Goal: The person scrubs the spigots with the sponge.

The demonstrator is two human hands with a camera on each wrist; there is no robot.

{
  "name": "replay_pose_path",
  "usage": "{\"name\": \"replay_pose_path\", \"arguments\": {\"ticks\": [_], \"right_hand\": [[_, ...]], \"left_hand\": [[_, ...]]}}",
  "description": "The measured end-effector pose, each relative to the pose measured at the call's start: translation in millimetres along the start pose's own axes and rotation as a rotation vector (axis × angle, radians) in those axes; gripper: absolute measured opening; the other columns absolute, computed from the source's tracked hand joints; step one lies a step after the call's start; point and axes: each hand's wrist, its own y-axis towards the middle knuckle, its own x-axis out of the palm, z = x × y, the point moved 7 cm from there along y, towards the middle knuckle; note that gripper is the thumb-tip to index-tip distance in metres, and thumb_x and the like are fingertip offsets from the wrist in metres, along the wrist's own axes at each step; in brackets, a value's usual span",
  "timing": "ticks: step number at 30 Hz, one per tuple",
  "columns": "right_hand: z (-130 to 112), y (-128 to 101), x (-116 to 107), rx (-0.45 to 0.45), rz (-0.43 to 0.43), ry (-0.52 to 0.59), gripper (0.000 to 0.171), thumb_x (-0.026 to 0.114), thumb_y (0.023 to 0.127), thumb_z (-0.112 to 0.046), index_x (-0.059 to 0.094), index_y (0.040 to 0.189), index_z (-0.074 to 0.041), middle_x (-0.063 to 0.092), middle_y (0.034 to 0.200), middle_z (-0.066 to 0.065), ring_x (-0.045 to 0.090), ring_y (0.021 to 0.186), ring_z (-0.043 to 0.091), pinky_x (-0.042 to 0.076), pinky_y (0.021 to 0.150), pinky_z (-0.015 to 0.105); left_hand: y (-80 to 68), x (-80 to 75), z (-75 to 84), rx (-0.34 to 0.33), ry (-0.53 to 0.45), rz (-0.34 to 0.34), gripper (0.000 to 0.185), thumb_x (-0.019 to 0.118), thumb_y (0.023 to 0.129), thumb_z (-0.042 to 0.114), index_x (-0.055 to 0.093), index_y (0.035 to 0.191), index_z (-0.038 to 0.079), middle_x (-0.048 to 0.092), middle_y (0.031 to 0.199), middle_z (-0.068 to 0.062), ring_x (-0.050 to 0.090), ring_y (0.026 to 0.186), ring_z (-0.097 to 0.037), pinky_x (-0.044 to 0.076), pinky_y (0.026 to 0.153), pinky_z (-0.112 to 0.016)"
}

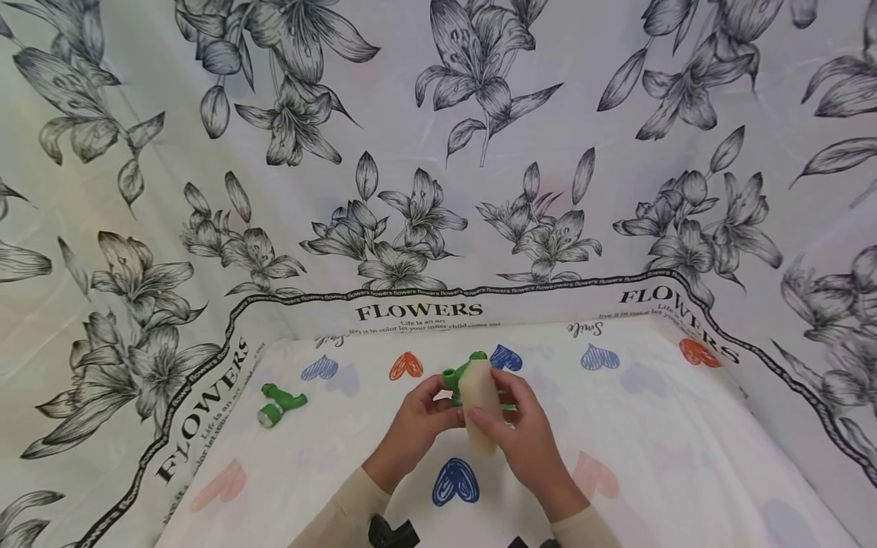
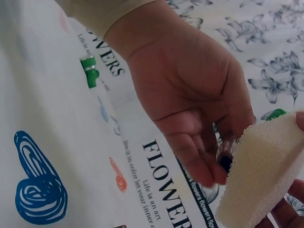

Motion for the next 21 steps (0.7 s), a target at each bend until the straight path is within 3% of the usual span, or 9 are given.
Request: {"name": "replay_pose_path", "arguments": {"ticks": [5, 12, 21], "right_hand": [[1.0, -3.4, -0.5, 0.02, 0.017, -0.013, 0.059, 0.081, 0.101, -0.017, 0.056, 0.154, -0.008, 0.061, 0.138, 0.009, 0.059, 0.117, 0.032, 0.059, 0.094, 0.031], [3.0, -4.1, 10.9, 0.014, -0.021, -0.087, 0.062, 0.084, 0.099, -0.025, 0.057, 0.154, -0.015, 0.06, 0.142, 0.002, 0.058, 0.119, 0.025, 0.057, 0.1, 0.038], [10.9, 1.1, 2.9, 0.022, -0.005, -0.078, 0.06, 0.082, 0.101, -0.023, 0.057, 0.153, -0.008, 0.061, 0.14, 0.008, 0.06, 0.117, 0.028, 0.059, 0.096, 0.037]], "left_hand": [[1.4, -5.4, 2.4, 0.028, -0.043, 0.037, 0.038, 0.074, 0.106, 0.01, 0.064, 0.142, 0.005, 0.067, 0.132, -0.015, 0.074, 0.116, -0.034, 0.062, 0.095, -0.044], [-1.9, -4.9, 8.9, 0.043, -0.06, 0.046, 0.047, 0.072, 0.106, 0.015, 0.06, 0.151, 0.006, 0.061, 0.136, -0.015, 0.068, 0.128, -0.032, 0.06, 0.101, -0.044], [-3.6, -3.9, 13.0, 0.069, -0.04, 0.04, 0.043, 0.075, 0.105, 0.008, 0.066, 0.146, 0.006, 0.066, 0.133, -0.015, 0.072, 0.12, -0.033, 0.062, 0.098, -0.044]]}}
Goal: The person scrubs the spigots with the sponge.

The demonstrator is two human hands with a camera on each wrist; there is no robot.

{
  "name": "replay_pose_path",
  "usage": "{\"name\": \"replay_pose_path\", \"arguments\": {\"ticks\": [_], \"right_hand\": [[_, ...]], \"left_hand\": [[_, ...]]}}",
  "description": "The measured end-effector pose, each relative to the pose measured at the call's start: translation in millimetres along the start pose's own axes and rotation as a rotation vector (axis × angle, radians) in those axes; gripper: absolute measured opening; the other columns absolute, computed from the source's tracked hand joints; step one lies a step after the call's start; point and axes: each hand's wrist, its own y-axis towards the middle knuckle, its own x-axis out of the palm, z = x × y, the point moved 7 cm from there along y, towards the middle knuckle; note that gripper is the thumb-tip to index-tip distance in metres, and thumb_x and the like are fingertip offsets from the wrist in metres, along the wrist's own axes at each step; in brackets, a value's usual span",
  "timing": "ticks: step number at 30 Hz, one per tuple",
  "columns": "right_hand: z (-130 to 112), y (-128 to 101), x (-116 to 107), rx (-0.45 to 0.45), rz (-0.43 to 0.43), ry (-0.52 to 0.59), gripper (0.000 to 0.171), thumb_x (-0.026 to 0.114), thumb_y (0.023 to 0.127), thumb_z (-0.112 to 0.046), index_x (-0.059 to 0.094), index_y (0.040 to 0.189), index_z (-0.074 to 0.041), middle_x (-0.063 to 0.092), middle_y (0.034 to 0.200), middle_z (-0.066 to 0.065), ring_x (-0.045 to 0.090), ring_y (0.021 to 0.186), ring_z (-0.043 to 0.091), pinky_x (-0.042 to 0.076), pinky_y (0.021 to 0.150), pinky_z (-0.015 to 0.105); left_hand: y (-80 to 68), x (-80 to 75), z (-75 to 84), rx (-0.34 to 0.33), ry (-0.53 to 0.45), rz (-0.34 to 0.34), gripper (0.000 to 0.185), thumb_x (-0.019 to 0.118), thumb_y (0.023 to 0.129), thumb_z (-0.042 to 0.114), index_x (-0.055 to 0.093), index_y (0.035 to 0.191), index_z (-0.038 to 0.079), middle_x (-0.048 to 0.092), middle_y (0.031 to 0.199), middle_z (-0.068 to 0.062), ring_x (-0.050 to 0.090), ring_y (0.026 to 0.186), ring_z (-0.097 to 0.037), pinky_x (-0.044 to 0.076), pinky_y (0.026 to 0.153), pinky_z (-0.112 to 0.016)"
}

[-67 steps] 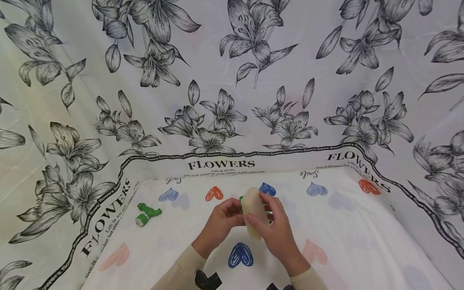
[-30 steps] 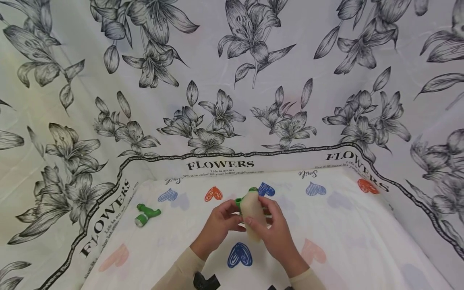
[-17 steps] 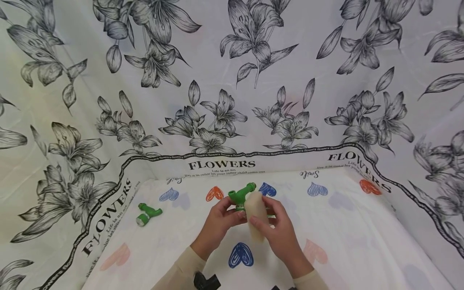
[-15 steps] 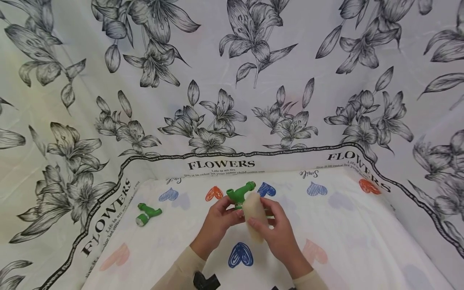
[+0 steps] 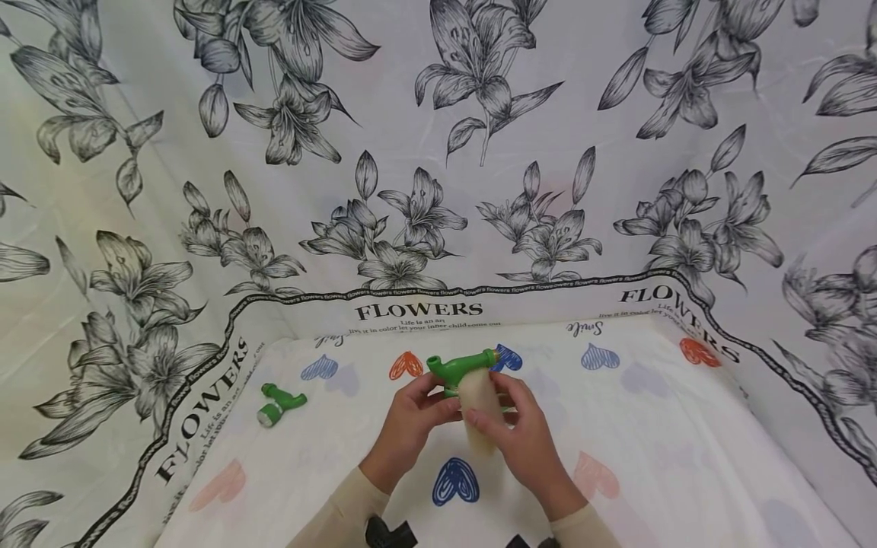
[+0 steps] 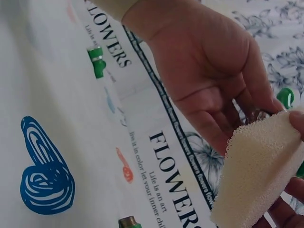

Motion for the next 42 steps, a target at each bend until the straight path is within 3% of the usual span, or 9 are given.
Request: {"name": "replay_pose_path", "arguments": {"ticks": [9, 16, 24, 33, 42], "right_hand": [[13.8, 4.6, -11.3, 0.065, 0.049, -0.036, 0.062, 0.082, 0.101, -0.031, 0.056, 0.153, -0.009, 0.062, 0.141, 0.009, 0.06, 0.12, 0.029, 0.058, 0.096, 0.038], [5.9, -1.9, -5.4, 0.017, 0.057, -0.015, 0.061, 0.081, 0.102, -0.025, 0.055, 0.153, -0.007, 0.06, 0.141, 0.008, 0.059, 0.118, 0.031, 0.057, 0.095, 0.033], [-0.4, -6.2, 2.4, -0.073, 0.039, -0.014, 0.058, 0.083, 0.1, -0.02, 0.058, 0.151, -0.012, 0.059, 0.14, 0.003, 0.06, 0.118, 0.031, 0.057, 0.096, 0.035], [-2.6, -6.0, 5.2, -0.034, 0.04, -0.036, 0.058, 0.085, 0.098, -0.024, 0.058, 0.149, -0.014, 0.06, 0.14, 0.002, 0.06, 0.117, 0.026, 0.057, 0.098, 0.045], [0.1, -1.7, -2.8, -0.021, 0.071, -0.059, 0.057, 0.083, 0.1, -0.025, 0.058, 0.148, -0.008, 0.061, 0.14, 0.008, 0.061, 0.116, 0.026, 0.057, 0.096, 0.043]], "left_hand": [[0.4, 2.3, -2.9, -0.017, 0.019, -0.017, 0.035, 0.074, 0.105, 0.008, 0.068, 0.139, 0.006, 0.071, 0.125, -0.015, 0.073, 0.112, -0.031, 0.063, 0.096, -0.043], [1.5, 2.2, -4.4, 0.002, 0.027, -0.008, 0.035, 0.073, 0.106, 0.008, 0.067, 0.14, 0.005, 0.071, 0.127, -0.014, 0.072, 0.114, -0.03, 0.062, 0.099, -0.041], [3.3, -0.1, -7.9, 0.001, -0.009, 0.009, 0.041, 0.068, 0.108, 0.004, 0.059, 0.147, 0.001, 0.07, 0.134, -0.016, 0.072, 0.119, -0.031, 0.061, 0.099, -0.042], [3.1, -0.6, -6.7, -0.031, 0.032, 0.06, 0.035, 0.071, 0.105, 0.007, 0.067, 0.14, 0.005, 0.066, 0.129, -0.014, 0.073, 0.111, -0.028, 0.062, 0.098, -0.038], [2.1, 0.3, -5.9, -0.001, 0.045, 0.003, 0.033, 0.072, 0.107, 0.009, 0.07, 0.139, 0.003, 0.07, 0.128, -0.014, 0.072, 0.107, -0.028, 0.064, 0.093, -0.041]]}}
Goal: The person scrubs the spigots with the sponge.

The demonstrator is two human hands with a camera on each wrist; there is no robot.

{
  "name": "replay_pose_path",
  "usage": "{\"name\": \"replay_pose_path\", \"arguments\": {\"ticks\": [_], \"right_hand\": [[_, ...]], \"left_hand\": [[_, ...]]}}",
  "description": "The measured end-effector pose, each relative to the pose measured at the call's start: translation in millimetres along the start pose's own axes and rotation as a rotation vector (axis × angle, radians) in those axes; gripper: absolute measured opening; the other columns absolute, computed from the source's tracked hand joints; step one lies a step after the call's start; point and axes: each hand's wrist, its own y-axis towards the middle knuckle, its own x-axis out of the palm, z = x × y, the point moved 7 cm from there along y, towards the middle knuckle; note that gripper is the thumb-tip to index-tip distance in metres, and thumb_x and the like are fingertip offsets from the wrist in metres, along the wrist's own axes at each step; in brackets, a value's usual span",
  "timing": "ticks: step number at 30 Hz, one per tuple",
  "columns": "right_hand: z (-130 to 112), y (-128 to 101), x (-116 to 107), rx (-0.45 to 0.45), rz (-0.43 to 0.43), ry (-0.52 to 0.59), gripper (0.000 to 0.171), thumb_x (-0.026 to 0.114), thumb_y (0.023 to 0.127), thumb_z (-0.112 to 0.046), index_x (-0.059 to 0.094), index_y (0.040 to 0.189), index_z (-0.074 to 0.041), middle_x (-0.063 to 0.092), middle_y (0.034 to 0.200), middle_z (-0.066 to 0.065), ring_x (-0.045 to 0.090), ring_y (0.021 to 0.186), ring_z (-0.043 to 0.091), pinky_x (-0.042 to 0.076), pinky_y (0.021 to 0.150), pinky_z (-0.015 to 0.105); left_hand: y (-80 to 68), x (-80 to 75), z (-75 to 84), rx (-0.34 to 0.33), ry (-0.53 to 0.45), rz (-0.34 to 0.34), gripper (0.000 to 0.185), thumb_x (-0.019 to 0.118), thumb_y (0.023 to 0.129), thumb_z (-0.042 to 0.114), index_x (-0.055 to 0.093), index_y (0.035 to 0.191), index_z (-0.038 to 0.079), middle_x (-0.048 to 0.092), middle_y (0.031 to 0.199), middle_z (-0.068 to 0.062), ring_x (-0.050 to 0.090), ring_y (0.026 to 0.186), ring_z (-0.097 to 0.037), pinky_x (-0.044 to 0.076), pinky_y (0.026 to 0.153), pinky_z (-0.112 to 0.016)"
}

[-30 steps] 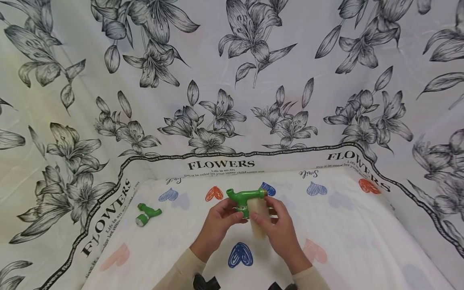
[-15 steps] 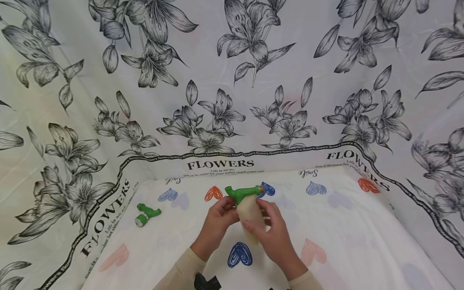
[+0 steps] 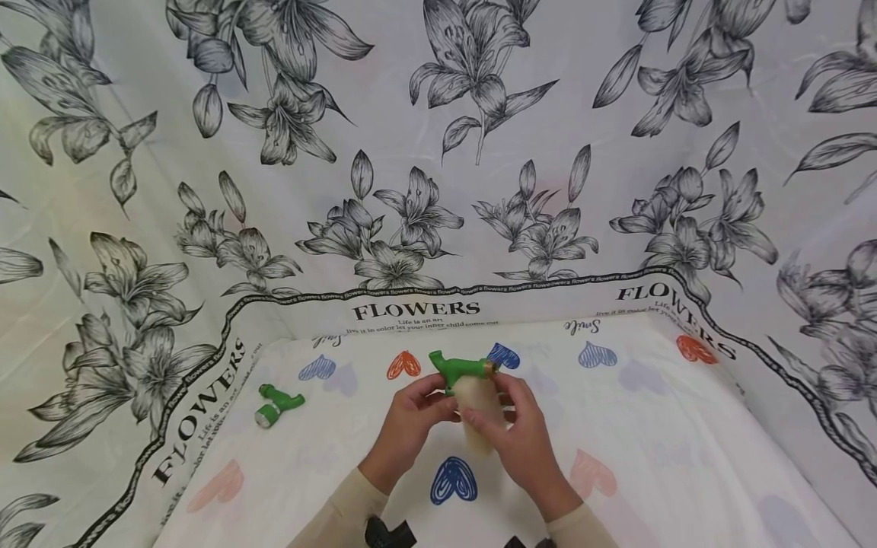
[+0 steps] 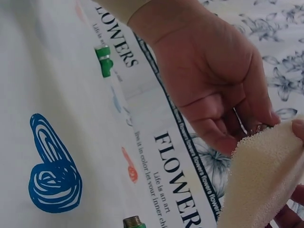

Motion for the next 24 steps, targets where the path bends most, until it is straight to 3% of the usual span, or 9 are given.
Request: {"name": "replay_pose_path", "arguments": {"ticks": [6, 13, 24], "right_hand": [[6.2, 3.3, -5.4, 0.045, 0.004, 0.016, 0.06, 0.083, 0.1, -0.028, 0.057, 0.151, -0.011, 0.062, 0.139, 0.006, 0.06, 0.118, 0.027, 0.057, 0.095, 0.036], [7.2, 3.2, -4.6, 0.048, 0.009, 0.033, 0.058, 0.082, 0.102, -0.028, 0.056, 0.151, -0.011, 0.061, 0.14, 0.009, 0.059, 0.12, 0.031, 0.056, 0.096, 0.037], [-3.5, -4.5, 6.2, -0.007, -0.034, 0.042, 0.058, 0.083, 0.1, -0.024, 0.057, 0.151, -0.013, 0.059, 0.141, 0.003, 0.059, 0.119, 0.025, 0.057, 0.1, 0.04]], "left_hand": [[-0.4, 1.8, 0.5, 0.019, -0.002, -0.035, 0.038, 0.071, 0.108, 0.012, 0.066, 0.145, 0.003, 0.073, 0.129, -0.014, 0.074, 0.11, -0.029, 0.062, 0.097, -0.041], [1.7, 2.4, 2.1, 0.019, -0.015, -0.036, 0.038, 0.071, 0.108, 0.012, 0.066, 0.145, 0.002, 0.071, 0.127, -0.016, 0.073, 0.109, -0.029, 0.062, 0.098, -0.042], [3.4, -2.0, -3.7, -0.015, -0.029, 0.047, 0.037, 0.068, 0.107, 0.006, 0.066, 0.144, 0.0, 0.067, 0.134, -0.016, 0.074, 0.111, -0.027, 0.061, 0.1, -0.04]]}}
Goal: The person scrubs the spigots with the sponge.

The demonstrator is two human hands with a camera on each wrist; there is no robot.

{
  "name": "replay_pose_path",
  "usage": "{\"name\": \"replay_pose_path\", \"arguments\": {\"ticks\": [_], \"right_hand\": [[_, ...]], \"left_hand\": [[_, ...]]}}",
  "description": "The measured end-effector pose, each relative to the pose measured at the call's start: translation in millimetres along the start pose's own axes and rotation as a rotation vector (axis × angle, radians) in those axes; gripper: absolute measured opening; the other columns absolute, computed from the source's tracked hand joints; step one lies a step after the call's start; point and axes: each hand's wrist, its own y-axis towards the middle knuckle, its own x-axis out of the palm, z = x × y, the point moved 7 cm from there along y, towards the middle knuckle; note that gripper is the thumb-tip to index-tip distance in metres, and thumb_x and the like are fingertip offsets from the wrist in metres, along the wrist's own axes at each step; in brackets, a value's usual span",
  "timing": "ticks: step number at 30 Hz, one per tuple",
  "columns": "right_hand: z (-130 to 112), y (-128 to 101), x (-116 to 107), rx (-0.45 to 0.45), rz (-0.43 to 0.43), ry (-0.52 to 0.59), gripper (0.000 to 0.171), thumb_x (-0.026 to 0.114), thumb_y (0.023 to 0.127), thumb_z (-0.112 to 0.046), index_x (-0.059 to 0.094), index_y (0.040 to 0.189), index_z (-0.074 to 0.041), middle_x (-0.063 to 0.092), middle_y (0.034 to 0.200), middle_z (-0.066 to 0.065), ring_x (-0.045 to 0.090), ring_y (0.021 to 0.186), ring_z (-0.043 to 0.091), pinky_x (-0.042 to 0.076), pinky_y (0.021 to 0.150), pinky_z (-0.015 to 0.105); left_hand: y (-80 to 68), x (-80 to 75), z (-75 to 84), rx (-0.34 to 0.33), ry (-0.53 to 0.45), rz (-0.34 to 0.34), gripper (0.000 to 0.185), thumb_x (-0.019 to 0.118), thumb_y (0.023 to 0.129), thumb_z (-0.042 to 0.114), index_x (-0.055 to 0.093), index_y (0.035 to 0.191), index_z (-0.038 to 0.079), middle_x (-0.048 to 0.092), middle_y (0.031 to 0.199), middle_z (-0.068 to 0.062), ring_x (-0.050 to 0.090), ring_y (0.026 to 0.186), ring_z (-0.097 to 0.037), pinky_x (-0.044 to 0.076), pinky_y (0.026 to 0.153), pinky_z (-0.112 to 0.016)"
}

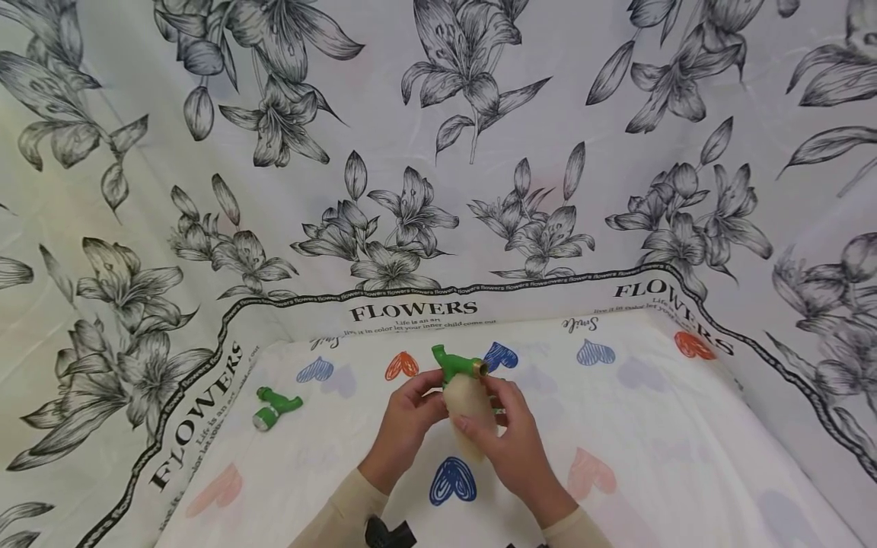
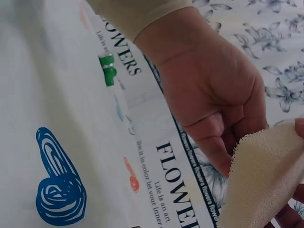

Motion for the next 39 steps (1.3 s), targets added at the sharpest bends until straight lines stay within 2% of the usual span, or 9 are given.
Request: {"name": "replay_pose_path", "arguments": {"ticks": [4, 11, 18, 23, 27, 33, 39], "right_hand": [[-6.2, -1.4, 2.1, -0.02, 0.004, 0.009, 0.056, 0.083, 0.1, -0.023, 0.059, 0.15, -0.014, 0.06, 0.141, 0.003, 0.06, 0.118, 0.024, 0.057, 0.099, 0.039], [-5.9, -1.5, 4.0, 0.008, -0.004, 0.009, 0.059, 0.085, 0.098, -0.026, 0.059, 0.149, -0.015, 0.06, 0.141, 0.001, 0.06, 0.118, 0.023, 0.055, 0.099, 0.044], [2.9, 2.3, -2.9, -0.002, 0.012, -0.007, 0.06, 0.083, 0.1, -0.022, 0.056, 0.152, -0.01, 0.061, 0.142, 0.005, 0.06, 0.117, 0.025, 0.057, 0.098, 0.044], [12.3, 6.5, -8.6, 0.037, 0.011, 0.012, 0.061, 0.08, 0.103, -0.025, 0.054, 0.155, -0.008, 0.06, 0.145, 0.007, 0.06, 0.119, 0.027, 0.058, 0.097, 0.037], [17.1, 7.5, -10.7, 0.066, 0.028, 0.017, 0.06, 0.08, 0.103, -0.027, 0.055, 0.155, -0.009, 0.061, 0.143, 0.007, 0.06, 0.118, 0.028, 0.058, 0.095, 0.036], [14.2, 3.2, -3.0, 0.07, 0.009, 0.054, 0.058, 0.079, 0.104, -0.026, 0.055, 0.154, -0.01, 0.06, 0.141, 0.008, 0.059, 0.118, 0.031, 0.058, 0.096, 0.039], [8.2, -1.9, 3.5, 0.058, -0.02, 0.043, 0.059, 0.081, 0.101, -0.025, 0.055, 0.153, -0.013, 0.061, 0.138, 0.006, 0.06, 0.114, 0.029, 0.059, 0.093, 0.034]], "left_hand": [[-0.5, -0.4, 1.3, -0.013, 0.0, 0.017, 0.04, 0.07, 0.106, 0.008, 0.064, 0.145, 0.0, 0.063, 0.138, -0.016, 0.073, 0.115, -0.027, 0.06, 0.101, -0.038], [-1.8, -0.9, 1.8, -0.029, 0.036, 0.041, 0.039, 0.072, 0.104, 0.006, 0.067, 0.143, 0.003, 0.061, 0.135, -0.014, 0.071, 0.112, -0.026, 0.061, 0.098, -0.034], [-4.7, 2.5, 3.2, -0.015, 0.001, -0.023, 0.039, 0.074, 0.105, 0.006, 0.067, 0.143, 0.007, 0.068, 0.135, -0.013, 0.072, 0.113, -0.029, 0.061, 0.099, -0.04], [-6.3, 4.3, 4.8, -0.021, -0.03, -0.058, 0.038, 0.072, 0.106, 0.006, 0.064, 0.143, 0.004, 0.071, 0.133, -0.015, 0.073, 0.117, -0.031, 0.06, 0.1, -0.042], [-6.7, 6.6, 4.8, -0.025, -0.038, -0.077, 0.038, 0.073, 0.106, 0.004, 0.065, 0.142, 0.003, 0.071, 0.132, -0.017, 0.072, 0.119, -0.031, 0.06, 0.101, -0.043], [-5.7, 5.5, 1.5, -0.022, -0.039, -0.035, 0.037, 0.075, 0.103, 0.003, 0.069, 0.14, 0.004, 0.07, 0.136, -0.014, 0.073, 0.12, -0.032, 0.061, 0.099, -0.043], [-5.5, -1.9, -0.8, -0.007, 0.018, 0.012, 0.035, 0.074, 0.105, 0.007, 0.07, 0.14, 0.007, 0.072, 0.129, -0.012, 0.074, 0.109, -0.03, 0.063, 0.095, -0.04]]}}
